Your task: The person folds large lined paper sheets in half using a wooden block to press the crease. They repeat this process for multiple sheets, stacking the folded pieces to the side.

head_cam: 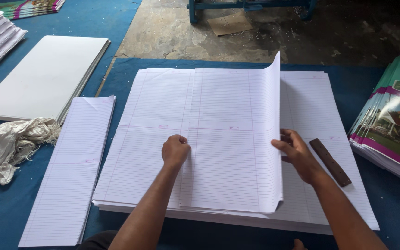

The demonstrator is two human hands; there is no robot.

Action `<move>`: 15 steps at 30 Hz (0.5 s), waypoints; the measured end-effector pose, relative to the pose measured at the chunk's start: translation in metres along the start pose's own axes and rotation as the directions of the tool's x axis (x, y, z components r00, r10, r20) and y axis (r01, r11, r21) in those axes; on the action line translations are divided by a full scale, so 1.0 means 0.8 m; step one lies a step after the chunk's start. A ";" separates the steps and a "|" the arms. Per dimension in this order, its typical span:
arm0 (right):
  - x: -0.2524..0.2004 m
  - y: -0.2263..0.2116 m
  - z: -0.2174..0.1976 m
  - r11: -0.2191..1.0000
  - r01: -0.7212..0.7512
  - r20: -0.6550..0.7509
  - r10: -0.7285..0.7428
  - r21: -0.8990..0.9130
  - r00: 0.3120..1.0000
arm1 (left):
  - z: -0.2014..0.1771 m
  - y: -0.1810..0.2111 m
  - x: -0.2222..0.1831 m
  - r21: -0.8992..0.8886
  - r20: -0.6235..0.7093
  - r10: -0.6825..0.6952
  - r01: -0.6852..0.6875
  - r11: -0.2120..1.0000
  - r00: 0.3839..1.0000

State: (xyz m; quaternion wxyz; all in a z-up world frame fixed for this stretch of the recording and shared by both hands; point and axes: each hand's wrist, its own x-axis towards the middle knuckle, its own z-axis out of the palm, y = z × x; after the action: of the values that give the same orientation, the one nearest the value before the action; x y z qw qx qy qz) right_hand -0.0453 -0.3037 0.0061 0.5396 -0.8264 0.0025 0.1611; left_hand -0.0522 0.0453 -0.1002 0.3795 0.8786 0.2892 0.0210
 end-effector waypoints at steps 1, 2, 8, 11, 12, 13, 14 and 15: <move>0.000 0.000 0.008 0.998 0.007 -0.023 -0.008 -0.062 1.000 | 0.000 0.001 0.000 -0.002 0.001 -0.007 0.007 1.000 1.000; 0.000 0.001 0.017 0.992 0.013 -0.045 -0.018 -0.123 0.999 | -0.001 0.001 0.000 -0.003 0.001 -0.014 0.014 1.000 1.000; 0.009 0.012 0.071 0.887 0.025 -0.124 -0.093 -0.461 0.988 | -0.009 0.006 -0.006 -0.027 0.025 -0.014 0.015 1.000 1.000; 0.017 0.024 0.086 0.817 0.150 -0.078 -0.231 -0.557 0.970 | -0.013 0.008 -0.008 -0.022 0.058 -0.047 0.048 0.999 0.997; 0.020 0.028 0.091 0.787 0.200 -0.058 -0.286 -0.584 0.956 | -0.013 0.008 -0.008 -0.027 0.056 -0.043 0.044 0.999 0.998; 0.022 0.033 0.097 0.747 0.229 -0.028 -0.314 -0.624 0.949 | -0.014 0.007 -0.007 -0.033 0.053 -0.038 0.040 0.999 0.998; 0.024 0.036 0.102 0.704 0.257 0.002 -0.341 -0.661 0.940 | -0.014 0.008 -0.007 -0.039 0.051 -0.033 0.035 0.999 0.998; 0.025 0.039 0.106 0.659 0.285 0.033 -0.367 -0.696 0.930 | -0.013 0.009 -0.006 -0.041 0.051 -0.032 0.034 0.999 0.998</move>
State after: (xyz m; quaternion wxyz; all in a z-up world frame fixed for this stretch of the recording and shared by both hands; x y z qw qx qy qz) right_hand -0.0539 -0.2377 -0.0579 0.2117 -0.9614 -0.1759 0.0048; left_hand -0.0556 0.0459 -0.0871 0.4051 0.8658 0.2936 -0.0017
